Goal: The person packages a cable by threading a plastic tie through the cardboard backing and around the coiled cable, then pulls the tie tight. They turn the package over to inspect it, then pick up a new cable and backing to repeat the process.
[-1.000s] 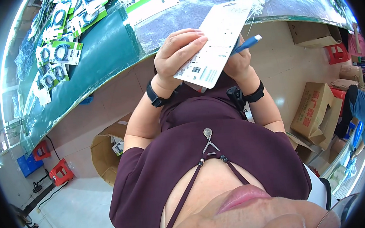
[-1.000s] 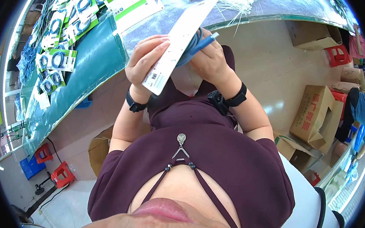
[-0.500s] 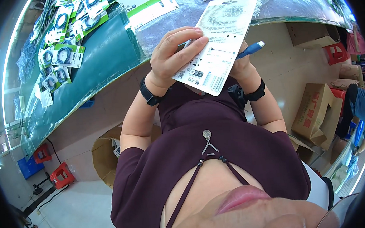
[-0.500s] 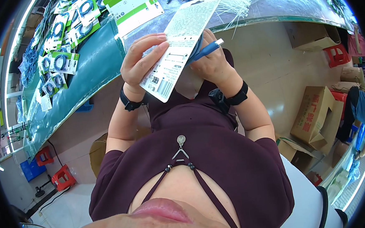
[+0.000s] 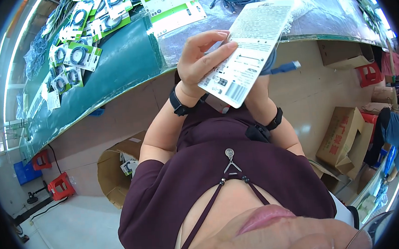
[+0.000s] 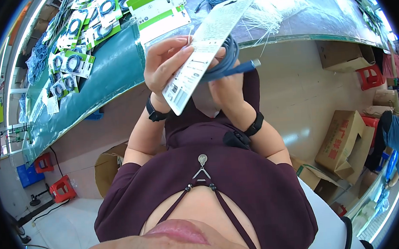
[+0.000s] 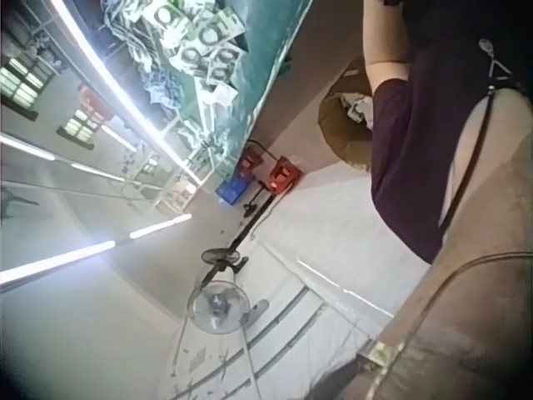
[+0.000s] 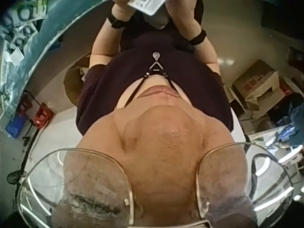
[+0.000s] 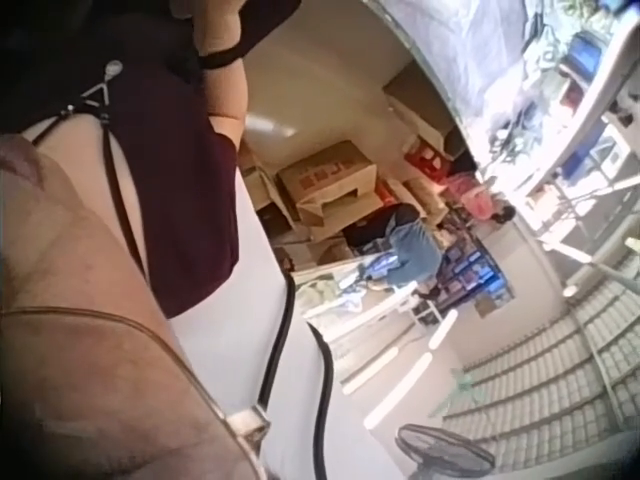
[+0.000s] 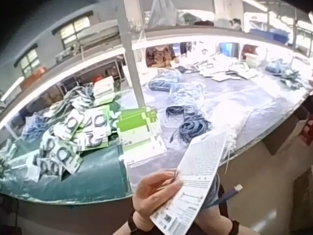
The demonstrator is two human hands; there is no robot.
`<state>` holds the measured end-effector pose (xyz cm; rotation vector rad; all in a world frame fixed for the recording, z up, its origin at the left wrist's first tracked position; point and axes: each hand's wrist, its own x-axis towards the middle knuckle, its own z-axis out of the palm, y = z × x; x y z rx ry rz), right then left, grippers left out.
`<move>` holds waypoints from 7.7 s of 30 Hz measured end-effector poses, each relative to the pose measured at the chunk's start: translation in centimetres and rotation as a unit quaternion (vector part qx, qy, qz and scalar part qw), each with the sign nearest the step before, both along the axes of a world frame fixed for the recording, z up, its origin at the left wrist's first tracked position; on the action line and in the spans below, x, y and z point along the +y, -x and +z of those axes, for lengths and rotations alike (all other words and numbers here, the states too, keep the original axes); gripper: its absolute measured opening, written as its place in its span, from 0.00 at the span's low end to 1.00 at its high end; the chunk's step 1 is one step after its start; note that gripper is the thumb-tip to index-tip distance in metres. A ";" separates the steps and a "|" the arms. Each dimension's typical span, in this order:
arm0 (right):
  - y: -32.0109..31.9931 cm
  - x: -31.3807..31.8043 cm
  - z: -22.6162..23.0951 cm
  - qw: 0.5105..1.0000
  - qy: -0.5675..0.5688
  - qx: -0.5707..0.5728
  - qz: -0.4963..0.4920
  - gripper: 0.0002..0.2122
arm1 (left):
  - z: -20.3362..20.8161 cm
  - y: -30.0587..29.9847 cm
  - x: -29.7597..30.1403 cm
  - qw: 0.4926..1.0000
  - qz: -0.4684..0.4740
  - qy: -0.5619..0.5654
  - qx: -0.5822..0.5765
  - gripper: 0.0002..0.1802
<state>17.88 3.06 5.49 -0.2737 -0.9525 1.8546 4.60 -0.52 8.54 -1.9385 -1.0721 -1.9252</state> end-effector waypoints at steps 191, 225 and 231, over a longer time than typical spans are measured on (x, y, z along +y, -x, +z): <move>0.2 5.8 -8.2 0.831 -0.380 -0.362 -0.184 0.04 | -4.3 -1.0 -1.3 0.686 -0.272 0.297 -0.606 0.19; -0.3 6.6 -3.1 0.748 -0.390 -0.486 -0.229 0.08 | -7.4 -2.2 -0.5 0.812 -0.081 0.388 -0.429 0.14; 0.4 7.2 -3.5 0.846 -0.428 -0.131 -0.290 0.09 | -7.7 -1.8 -0.1 0.781 -0.109 0.393 -0.473 0.13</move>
